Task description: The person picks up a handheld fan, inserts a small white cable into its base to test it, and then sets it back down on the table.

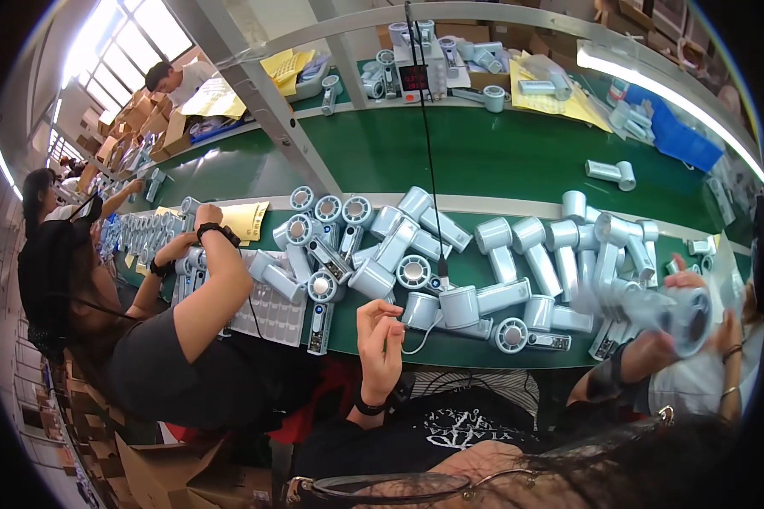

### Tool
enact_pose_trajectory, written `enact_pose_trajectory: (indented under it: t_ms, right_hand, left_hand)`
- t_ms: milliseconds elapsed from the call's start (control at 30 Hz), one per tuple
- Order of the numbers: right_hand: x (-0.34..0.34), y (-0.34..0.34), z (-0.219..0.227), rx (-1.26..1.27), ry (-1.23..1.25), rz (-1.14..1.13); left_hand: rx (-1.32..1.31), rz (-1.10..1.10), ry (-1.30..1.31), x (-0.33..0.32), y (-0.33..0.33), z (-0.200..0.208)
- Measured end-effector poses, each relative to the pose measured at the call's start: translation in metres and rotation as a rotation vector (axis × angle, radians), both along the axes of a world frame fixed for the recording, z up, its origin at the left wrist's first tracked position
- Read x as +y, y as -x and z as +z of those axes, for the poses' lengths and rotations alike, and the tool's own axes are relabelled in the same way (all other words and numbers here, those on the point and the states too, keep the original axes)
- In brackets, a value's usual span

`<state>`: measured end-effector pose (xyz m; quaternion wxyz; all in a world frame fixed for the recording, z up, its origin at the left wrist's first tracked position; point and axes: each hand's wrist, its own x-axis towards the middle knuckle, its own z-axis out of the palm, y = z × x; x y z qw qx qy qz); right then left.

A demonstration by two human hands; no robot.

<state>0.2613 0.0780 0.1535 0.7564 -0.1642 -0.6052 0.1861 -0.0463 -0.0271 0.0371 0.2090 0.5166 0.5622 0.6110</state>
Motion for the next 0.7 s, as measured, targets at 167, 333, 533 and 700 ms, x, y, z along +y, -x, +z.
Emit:
enact_pose_trajectory:
  t_ms: [167, 333, 533, 700]
  right_hand:
    - [0.011, -0.034, -0.027, 0.204, 0.183, 0.692]
    - [0.035, -0.046, -0.028, 0.128, 0.149, 0.729]
    - [0.059, 0.016, -0.013, 0.252, 0.367, 1.267]
    - [0.183, 0.063, -0.042, -0.67, 0.375, -0.455]
  left_hand:
    - [0.21, 0.098, -0.089, 0.014, -0.003, -0.01]
    - [0.193, 0.029, -0.026, 0.023, -0.001, -0.01]
    - [0.124, -0.017, 0.004, 0.02, 0.01, -0.021]
    - [0.15, -0.035, 0.005, 0.029, 0.014, -0.022]
